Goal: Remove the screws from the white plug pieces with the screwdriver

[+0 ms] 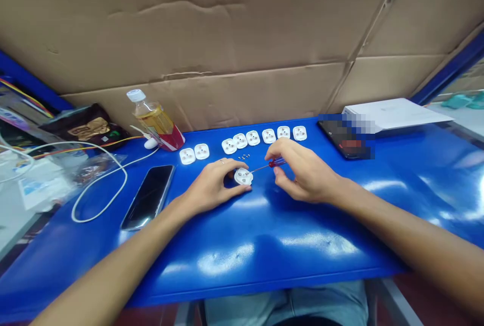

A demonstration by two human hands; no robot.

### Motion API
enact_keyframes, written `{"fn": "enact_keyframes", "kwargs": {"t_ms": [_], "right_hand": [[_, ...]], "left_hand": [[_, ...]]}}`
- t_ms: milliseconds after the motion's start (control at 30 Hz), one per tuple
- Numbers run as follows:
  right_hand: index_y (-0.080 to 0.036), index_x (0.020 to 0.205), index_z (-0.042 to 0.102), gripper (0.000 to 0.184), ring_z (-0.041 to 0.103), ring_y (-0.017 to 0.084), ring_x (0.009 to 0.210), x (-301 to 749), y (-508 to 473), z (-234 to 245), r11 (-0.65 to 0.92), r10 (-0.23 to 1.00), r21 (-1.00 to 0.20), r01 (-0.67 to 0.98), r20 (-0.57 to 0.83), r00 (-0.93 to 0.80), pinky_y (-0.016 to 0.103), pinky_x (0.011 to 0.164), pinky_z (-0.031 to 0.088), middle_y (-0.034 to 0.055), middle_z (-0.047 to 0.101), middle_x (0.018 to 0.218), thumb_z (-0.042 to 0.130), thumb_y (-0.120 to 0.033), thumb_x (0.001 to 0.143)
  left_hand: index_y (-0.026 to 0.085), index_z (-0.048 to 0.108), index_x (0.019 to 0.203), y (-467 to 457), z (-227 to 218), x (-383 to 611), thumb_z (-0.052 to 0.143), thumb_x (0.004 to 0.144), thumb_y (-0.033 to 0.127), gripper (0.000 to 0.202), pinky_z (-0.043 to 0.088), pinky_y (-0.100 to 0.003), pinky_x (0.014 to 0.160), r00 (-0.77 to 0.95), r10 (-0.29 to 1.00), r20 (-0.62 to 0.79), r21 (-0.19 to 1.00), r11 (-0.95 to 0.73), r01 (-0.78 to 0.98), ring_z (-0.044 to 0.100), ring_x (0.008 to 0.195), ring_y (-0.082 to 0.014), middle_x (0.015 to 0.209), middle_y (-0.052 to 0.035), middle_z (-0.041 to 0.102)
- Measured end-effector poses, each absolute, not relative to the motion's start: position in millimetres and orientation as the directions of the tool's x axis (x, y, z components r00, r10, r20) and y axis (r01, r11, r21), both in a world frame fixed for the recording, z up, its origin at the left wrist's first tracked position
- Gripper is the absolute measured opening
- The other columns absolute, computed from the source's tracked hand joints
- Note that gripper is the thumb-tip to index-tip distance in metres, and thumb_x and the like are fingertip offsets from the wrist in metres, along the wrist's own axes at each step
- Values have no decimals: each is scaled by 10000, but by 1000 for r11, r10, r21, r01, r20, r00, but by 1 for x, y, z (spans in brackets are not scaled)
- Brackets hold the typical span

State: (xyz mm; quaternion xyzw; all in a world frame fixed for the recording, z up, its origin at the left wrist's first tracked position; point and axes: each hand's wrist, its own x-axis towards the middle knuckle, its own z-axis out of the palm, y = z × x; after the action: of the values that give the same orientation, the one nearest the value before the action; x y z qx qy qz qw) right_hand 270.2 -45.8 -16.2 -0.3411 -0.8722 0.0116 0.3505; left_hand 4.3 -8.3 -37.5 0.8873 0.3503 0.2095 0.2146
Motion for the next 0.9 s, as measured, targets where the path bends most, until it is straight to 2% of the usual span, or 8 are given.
{"fn": "enact_keyframes", "kwargs": {"t_ms": [100, 167, 267, 367, 500, 567, 733, 900], "right_hand": [[-202, 1130, 557, 140, 711, 228, 829, 271, -45, -18, 697, 680, -296, 653, 561, -472, 348, 721, 559, 84, 721, 972, 564, -288, 1021], [-212, 1109, 569, 104, 700, 204, 736, 271, -44, -19, 675, 695, -294, 677, 562, -449, 325, 667, 536, 49, 724, 897, 538, -283, 1040], [-218, 1095, 564, 136, 705, 214, 822, 271, -46, -18, 734, 641, -282, 618, 588, -493, 337, 735, 560, 67, 719, 964, 528, -171, 973], [-206, 1142, 551, 188, 718, 236, 911, 271, -47, -16, 745, 642, -309, 591, 571, -512, 357, 785, 576, 97, 718, 1045, 569, -198, 955], [-217, 1100, 565, 99, 700, 195, 713, 272, -45, -16, 686, 702, -325, 651, 532, -474, 308, 637, 524, 33, 724, 859, 560, -271, 1017], [-222, 1062, 563, 74, 690, 192, 731, 272, -44, -16, 726, 658, -286, 626, 555, -509, 312, 658, 532, 37, 714, 871, 542, -202, 995], [-235, 1017, 530, 204, 641, 216, 825, 272, -43, -15, 824, 505, -171, 540, 653, -564, 348, 713, 554, 54, 652, 919, 511, -73, 894], [-229, 1020, 517, 186, 620, 231, 839, 274, -39, -16, 776, 533, -179, 604, 698, -479, 376, 747, 544, 65, 624, 928, 506, -72, 920]], "left_hand": [[229, 715, 1221, -8, -38, 4, 757, 908, 549, 450, 558, -378, 906, 668, 711, 221, 529, -663, 530, 726, 1043, -264, 1183, -73, 778], [227, 713, 1231, -8, -38, 4, 760, 908, 544, 455, 555, -379, 917, 669, 711, 218, 531, -661, 530, 724, 1057, -265, 1196, -76, 774], [220, 712, 1231, -8, -38, 3, 760, 911, 537, 453, 555, -376, 911, 672, 708, 217, 527, -664, 530, 723, 1043, -260, 1181, -75, 775], [222, 708, 1233, -8, -38, 3, 751, 918, 542, 452, 555, -378, 914, 674, 705, 221, 529, -667, 525, 723, 1043, -259, 1179, -73, 776], [227, 706, 1235, -9, -37, 3, 749, 918, 537, 446, 556, -381, 926, 674, 708, 211, 534, -661, 527, 721, 1066, -264, 1200, -77, 772], [230, 705, 1239, -9, -37, 3, 751, 917, 539, 449, 558, -377, 917, 672, 709, 212, 531, -661, 530, 723, 1056, -261, 1199, -73, 771], [225, 708, 1229, -9, -37, 3, 755, 919, 525, 434, 549, -367, 888, 682, 698, 221, 520, -675, 523, 718, 1018, -252, 1159, -65, 770], [223, 708, 1247, -9, -35, 3, 783, 894, 535, 478, 550, -361, 885, 674, 705, 221, 549, -661, 511, 697, 989, -236, 1168, -64, 749]]}}
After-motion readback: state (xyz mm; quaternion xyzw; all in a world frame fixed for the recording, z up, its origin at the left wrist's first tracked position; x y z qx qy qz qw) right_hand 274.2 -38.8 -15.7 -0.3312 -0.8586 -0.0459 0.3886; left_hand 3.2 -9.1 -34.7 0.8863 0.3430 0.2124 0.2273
